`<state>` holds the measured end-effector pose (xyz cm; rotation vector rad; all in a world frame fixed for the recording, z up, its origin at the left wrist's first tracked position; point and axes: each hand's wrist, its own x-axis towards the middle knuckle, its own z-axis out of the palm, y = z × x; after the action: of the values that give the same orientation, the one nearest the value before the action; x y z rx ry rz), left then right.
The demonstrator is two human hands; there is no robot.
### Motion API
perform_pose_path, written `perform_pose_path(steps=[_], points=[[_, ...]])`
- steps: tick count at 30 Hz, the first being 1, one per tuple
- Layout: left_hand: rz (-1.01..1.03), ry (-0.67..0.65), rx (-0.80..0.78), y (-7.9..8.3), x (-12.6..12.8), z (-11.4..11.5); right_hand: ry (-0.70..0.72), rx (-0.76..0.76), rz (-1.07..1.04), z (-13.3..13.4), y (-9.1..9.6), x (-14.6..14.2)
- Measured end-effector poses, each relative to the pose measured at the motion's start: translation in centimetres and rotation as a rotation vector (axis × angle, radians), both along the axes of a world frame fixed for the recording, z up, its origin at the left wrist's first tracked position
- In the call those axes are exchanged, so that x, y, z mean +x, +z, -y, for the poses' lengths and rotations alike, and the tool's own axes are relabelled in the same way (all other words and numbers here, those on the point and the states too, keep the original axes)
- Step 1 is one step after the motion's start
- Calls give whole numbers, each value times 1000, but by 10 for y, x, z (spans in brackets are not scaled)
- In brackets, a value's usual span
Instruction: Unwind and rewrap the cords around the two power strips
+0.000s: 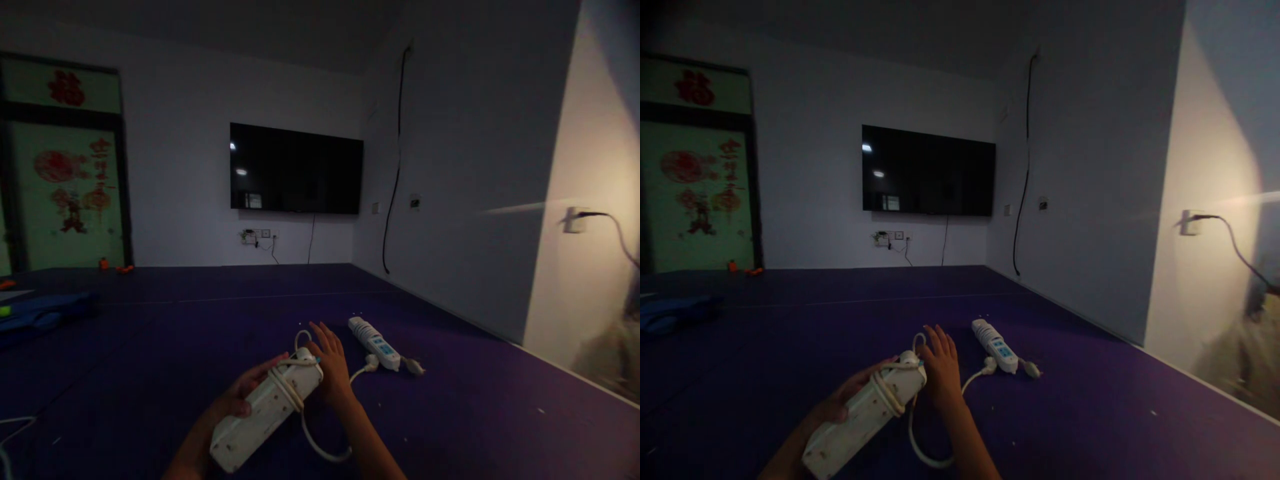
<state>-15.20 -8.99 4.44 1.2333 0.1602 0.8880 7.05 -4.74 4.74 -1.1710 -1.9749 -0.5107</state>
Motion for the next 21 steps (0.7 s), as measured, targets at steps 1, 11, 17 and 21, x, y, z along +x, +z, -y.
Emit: perform_pose_path(steps=[1, 11, 17, 21], points=[[22, 6, 28, 0, 2, -2, -21, 23, -31, 0, 0, 0], [-117, 96, 44, 6, -4, 3, -201, 246, -276, 4, 12, 8], [13, 428, -133, 10, -8, -2, -335, 222, -419, 3, 14, 19], [141, 672, -289, 14, -10, 2, -341, 206, -399, 2, 12, 16]])
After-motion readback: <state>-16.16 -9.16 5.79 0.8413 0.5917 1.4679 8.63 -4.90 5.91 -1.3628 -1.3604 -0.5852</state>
